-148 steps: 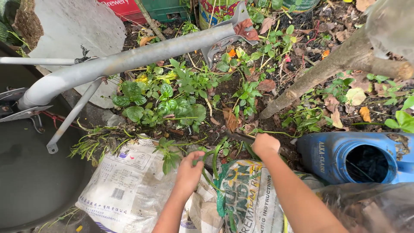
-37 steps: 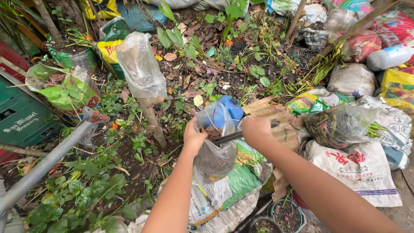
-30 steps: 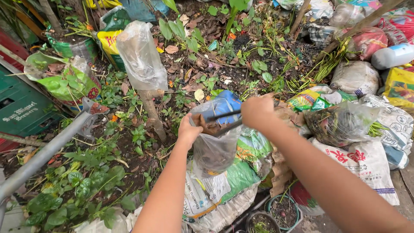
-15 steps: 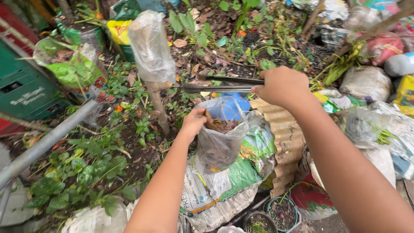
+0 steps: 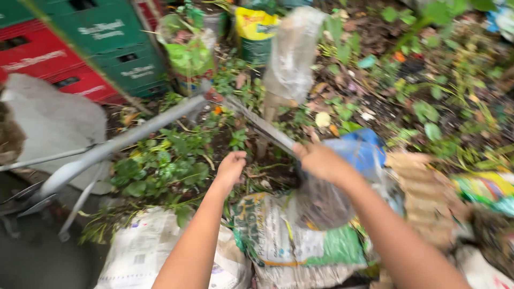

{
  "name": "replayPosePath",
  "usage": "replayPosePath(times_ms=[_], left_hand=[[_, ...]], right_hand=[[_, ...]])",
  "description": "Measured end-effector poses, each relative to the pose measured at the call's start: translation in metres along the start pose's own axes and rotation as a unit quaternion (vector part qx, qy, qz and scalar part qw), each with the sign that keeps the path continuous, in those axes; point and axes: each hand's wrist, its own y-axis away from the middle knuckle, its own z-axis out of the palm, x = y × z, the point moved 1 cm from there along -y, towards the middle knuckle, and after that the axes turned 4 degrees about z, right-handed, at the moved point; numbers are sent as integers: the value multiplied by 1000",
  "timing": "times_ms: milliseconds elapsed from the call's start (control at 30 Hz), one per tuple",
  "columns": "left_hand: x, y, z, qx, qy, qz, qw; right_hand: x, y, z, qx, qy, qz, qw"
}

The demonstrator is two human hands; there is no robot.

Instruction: Cleaning leaves and debris from a garden area using tongs.

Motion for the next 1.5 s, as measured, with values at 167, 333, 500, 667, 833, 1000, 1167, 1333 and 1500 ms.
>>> replayPosePath(times_ms=[167, 333, 500, 667, 833, 1000, 1167, 1333, 1500], left_hand=[[-67, -17, -74, 98, -80, 31, 992], [-89, -34, -135, 172, -202, 94, 960], [-16, -13, -178, 244, -394, -10, 886], [-11, -32, -255, 334, -523, 58, 782], [-50, -57, -335, 328, -590, 12, 738], [-66, -62, -374, 312, -711, 42, 629], [-16, -42, -380, 186, -650, -79, 732], [-18, -48, -381, 192, -603, -33, 774], [-27, -46, -369, 210, -600, -25, 772]], right_hand=[[13, -44, 102, -129, -71, 61, 987], [13, -70, 176, -260, -205, 151, 931], [43, -107, 244, -284, -138, 115, 942], [19, -129, 248, -336, -102, 159, 923], [0, -142, 265, -364, -126, 141, 912], [1, -160, 269, -244, -223, 211, 920], [37, -201, 271, -244, 28, 204, 948], [11, -185, 252, -271, 166, 203, 926], [-7, -168, 233, -238, 307, 212, 897]])
